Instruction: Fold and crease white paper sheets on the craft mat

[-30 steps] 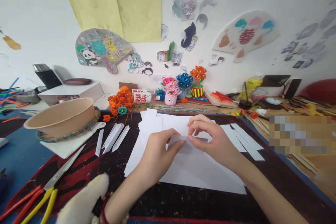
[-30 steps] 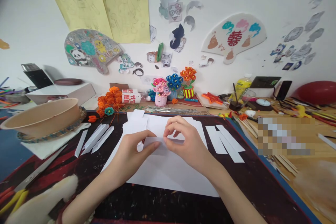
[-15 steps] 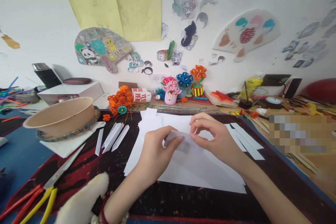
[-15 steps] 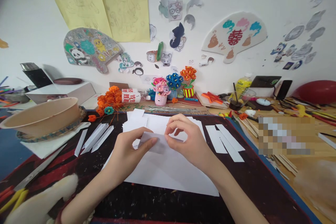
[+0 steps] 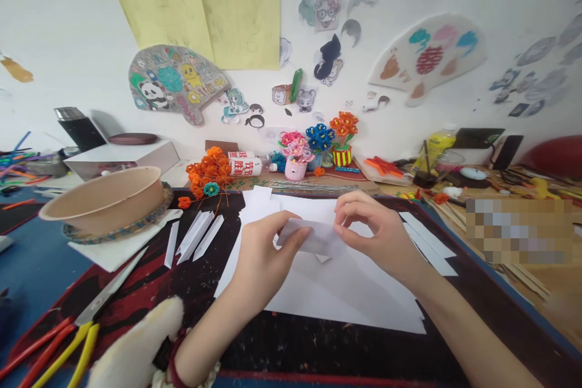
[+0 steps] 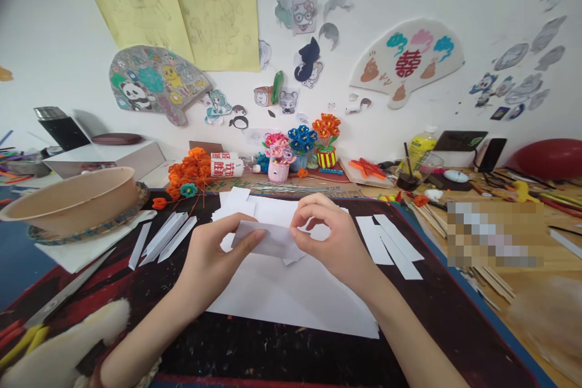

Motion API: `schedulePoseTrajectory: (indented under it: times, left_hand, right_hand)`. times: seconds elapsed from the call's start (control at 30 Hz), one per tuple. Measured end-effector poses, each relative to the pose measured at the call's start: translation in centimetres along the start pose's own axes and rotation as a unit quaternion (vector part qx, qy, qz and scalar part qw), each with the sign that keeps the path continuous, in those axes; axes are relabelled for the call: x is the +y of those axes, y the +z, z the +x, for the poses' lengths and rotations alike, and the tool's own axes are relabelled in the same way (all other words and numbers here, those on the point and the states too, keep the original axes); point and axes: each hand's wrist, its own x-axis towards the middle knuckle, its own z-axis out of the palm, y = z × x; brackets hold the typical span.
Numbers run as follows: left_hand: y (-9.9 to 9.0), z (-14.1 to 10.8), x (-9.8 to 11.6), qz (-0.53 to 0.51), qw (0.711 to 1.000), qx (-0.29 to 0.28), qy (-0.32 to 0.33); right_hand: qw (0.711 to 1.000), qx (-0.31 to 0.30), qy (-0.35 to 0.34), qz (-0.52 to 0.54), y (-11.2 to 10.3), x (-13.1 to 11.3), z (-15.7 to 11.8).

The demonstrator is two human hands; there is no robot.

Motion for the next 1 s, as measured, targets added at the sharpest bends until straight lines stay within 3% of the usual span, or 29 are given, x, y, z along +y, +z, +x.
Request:
schedulePoseTrajectory:
  times: [0.4,0.63,0.87,1.0]
  left_hand:
    - [-0.8,0.4,0.1,0.008,0.999,0.035,-0.01]
    - [-1.0,0.5,-0.1,0.018,0.999,0.05,-0.005]
    - [0.3,-0.1,-0.1,0.045,0.999,0.006,0.013]
    - [0.5,-0.1,0.1,0.045,0.999,0.0,0.017]
  right_hand:
    - [0.999,0.039,0.001,-0.019,-0.7,1.8,0.3]
    - [0.991,0.13,0.041,0.008,-1.5,2.8,0.5]
    - [1.0,0.009,-0.014,-0.01,-0.2,0.5,0.2]
    - [0.999,-0.015,-0.015,-0.023,0.2,0.0,0.1]
